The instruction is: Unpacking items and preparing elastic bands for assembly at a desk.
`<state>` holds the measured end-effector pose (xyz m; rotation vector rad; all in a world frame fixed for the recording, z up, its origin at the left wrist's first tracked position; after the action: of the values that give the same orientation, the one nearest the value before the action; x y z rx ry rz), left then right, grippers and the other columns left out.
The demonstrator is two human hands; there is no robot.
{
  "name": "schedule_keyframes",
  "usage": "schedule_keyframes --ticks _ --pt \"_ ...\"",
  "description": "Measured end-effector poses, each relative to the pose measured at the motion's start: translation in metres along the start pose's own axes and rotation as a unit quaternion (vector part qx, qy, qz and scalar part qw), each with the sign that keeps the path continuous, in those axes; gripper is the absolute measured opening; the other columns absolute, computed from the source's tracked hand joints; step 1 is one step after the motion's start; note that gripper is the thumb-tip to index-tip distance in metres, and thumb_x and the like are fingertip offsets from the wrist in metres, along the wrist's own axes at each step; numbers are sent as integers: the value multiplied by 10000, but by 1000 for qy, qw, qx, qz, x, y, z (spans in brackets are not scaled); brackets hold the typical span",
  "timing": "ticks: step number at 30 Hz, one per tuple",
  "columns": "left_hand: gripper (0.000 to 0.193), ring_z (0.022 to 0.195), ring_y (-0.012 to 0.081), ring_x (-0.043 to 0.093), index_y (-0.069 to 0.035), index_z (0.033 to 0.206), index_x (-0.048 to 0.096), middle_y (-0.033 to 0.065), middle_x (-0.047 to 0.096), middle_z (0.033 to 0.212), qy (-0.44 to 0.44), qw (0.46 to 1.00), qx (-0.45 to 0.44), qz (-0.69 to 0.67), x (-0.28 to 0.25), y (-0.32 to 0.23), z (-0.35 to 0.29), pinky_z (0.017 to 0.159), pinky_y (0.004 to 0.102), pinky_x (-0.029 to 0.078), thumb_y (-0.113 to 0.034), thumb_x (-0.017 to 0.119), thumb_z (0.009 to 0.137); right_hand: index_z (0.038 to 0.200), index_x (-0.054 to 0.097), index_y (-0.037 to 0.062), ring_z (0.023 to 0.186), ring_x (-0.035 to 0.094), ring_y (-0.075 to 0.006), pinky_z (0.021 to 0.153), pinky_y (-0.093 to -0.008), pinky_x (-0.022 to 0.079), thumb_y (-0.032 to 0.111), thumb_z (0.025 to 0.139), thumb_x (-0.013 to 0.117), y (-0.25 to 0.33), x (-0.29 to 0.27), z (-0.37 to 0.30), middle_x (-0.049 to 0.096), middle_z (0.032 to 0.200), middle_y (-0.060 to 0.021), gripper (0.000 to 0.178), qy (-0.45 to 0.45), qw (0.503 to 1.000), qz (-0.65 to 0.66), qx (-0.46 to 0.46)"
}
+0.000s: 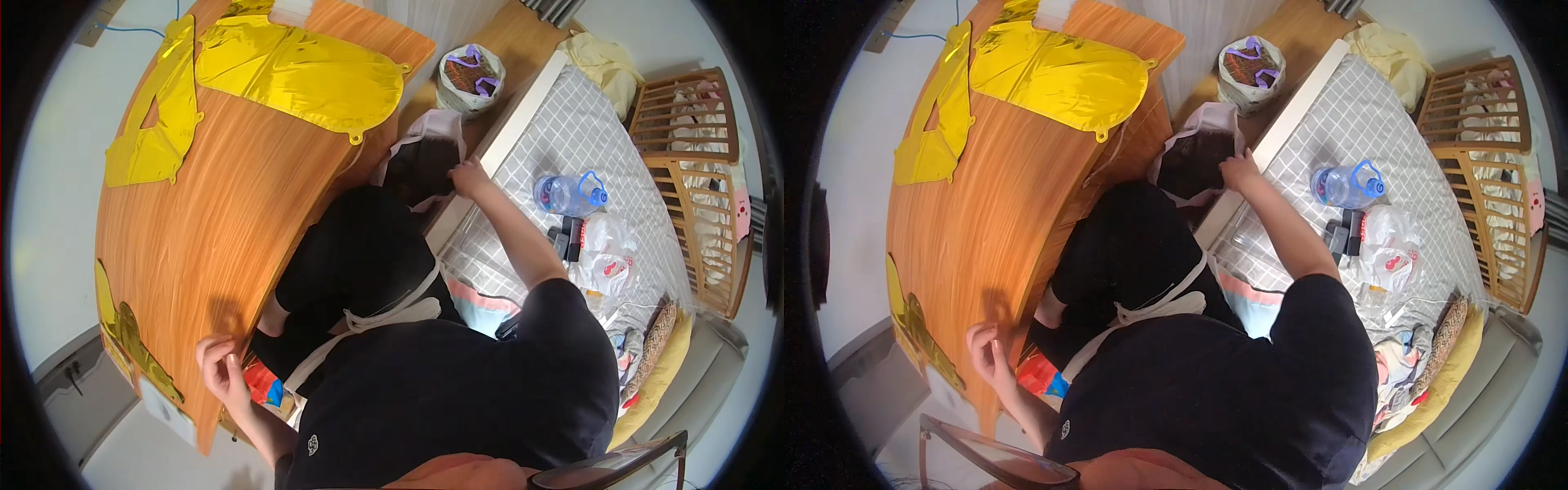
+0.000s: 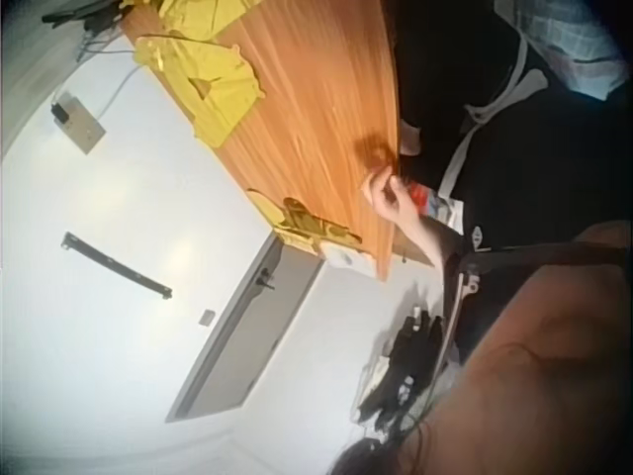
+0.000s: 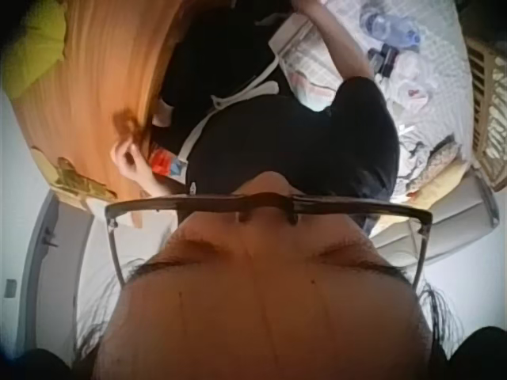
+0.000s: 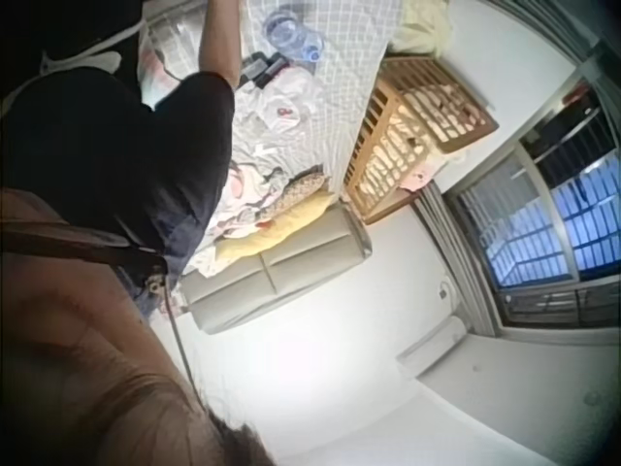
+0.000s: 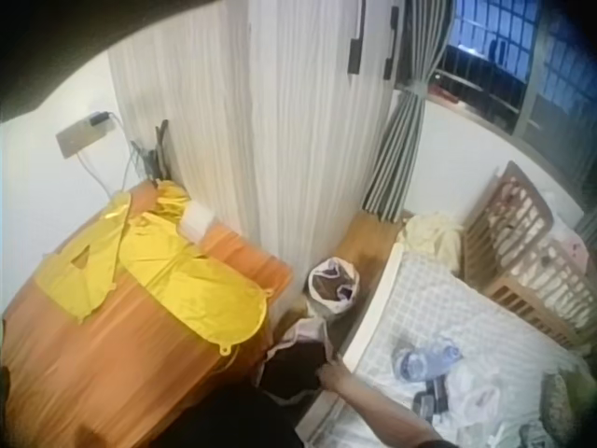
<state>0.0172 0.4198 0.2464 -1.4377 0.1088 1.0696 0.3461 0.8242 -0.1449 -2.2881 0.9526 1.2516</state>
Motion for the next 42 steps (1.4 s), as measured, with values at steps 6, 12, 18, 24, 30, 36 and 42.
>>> schedule_keyframes --ticks 6,12,18,24,30,36,42 --pt "322 898 347 606 -26 894 647 192 640 994 149 899 223 -346 65 -125 41 782 412 459 -347 619 890 974 660 113 1139 553 -300 991 -523 388 311 838 631 43 -31 -85 635 1100 -114 242 -113 988 109 10" --pt "514 1100 409 574 -55 962 688 224 618 1164 253 785 302 -477 52 -207 30 949 522 393 -554 610 865 929 650 88 1043 583 -331 921 -441 449 252 837 609 92 -24 -136 650 1007 -125 192 -111 969 215 -51" --pt "320 1151 322 439 -137 1209 602 42 523 1221 182 850 39 -493 20 -215 -4 899 466 373 -249 370 1019 984 657 74 1022 606 -337 883 -456 480 165 822 571 103 -8 -160 654 1035 -136 204 -98 980 173 -19" --pt "375 1140 375 507 -177 1298 581 153 464 1379 186 869 262 -375 -7 -188 -23 1019 564 335 -361 444 1001 999 657 65 983 636 -346 802 -452 528 129 807 559 119 -14 -142 657 1025 -147 225 -78 992 92 -35" --pt "304 1273 403 450 -36 1102 668 239 456 1374 44 994 100 -24 -12 -102 -42 1034 520 354 -240 649 878 1033 665 89 1085 585 -327 920 -438 479 202 813 595 106 -55 -105 631 1115 -148 257 -196 956 219 4" --pt "354 1327 345 410 -46 1268 586 190 429 1439 -139 954 40 263 -39 6 -40 1091 437 316 -135 581 925 1369 436 81 1451 108 -393 1143 -584 130 372 827 648 94 -9 -81 144 1568 -202 650 -221 903 235 282" --pt "388 1309 349 419 -45 1300 555 187 430 1440 -163 936 0 311 -50 43 -39 1080 446 318 -204 560 946 1481 297 100 1448 150 -389 1132 -598 150 376 888 577 66 21 -96 164 1568 -202 712 -379 790 279 393"
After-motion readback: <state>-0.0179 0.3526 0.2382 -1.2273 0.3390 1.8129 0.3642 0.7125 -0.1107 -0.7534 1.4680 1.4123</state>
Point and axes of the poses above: each hand's wrist, its own z-axis towards the middle knuckle, its own x-axis out of the palm, y = z × x, the point moved 8 cm from there along z, towards the middle knuckle
